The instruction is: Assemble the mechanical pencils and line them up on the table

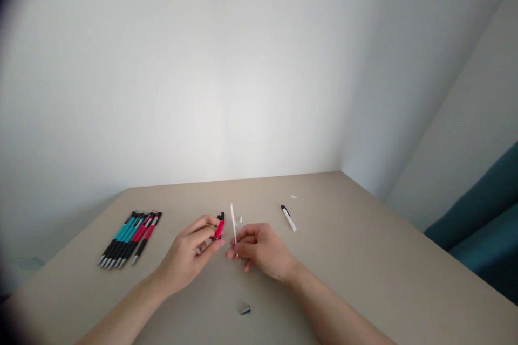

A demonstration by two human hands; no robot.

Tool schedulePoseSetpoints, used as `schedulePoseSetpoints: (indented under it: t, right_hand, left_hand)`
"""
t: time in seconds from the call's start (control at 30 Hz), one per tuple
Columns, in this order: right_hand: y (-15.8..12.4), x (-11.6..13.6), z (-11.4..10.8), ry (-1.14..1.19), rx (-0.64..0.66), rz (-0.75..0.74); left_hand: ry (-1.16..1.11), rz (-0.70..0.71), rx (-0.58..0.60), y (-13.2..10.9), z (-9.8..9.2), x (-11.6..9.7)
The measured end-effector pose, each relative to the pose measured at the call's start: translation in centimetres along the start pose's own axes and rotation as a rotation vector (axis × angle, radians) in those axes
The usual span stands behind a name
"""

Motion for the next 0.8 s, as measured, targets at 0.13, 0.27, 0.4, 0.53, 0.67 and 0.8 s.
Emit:
schedulePoseSetpoints:
  t: [0.13, 0.27, 0.4, 0.53, 0.67, 0.8]
  right_hand:
    - [-0.1, 3.0, -2.5, 0.043, -0.207, -0.214]
    - [-0.6, 4.9, -3.6, 0.033, -0.315, -0.412]
    - [-0.6, 4.8, -2.9, 0.033, -0.292, -0.430]
    - [-0.5, 4.7, -2.3, 0.036, -0.262, -0.398]
    - [-0.3, 4.6, -2.2, 0.048, -0.262, -0.372]
    - [-0.1, 4.2, -2.3, 0.061, -0.281, -0.356]
  left_hand:
    - [0.020, -0.005, 0.024, 0.0, 0.3, 0.1]
    - [0.046, -0.004, 0.072, -0.1, 0.7, 0.0]
    - [0.040, -0.007, 0.118, -0.2, 1.2, 0.1]
    - [0.030, -0.027, 0.132, -0.1, 1.3, 0.4]
    - [0.010, -0.075, 0.158, -0.1, 1.5, 0.9]
    - [-0.083, -0.169, 0.171, -0.1, 1.8, 1.7]
Point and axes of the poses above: each hand's wrist, its own y-axis towards the middle knuckle, its own z-axis out of the palm, x = y × z, the point moved 10 cm from there along y, towards the middle knuckle, and after that the axes turned 10 degrees about -z, right-handed, at the moved point
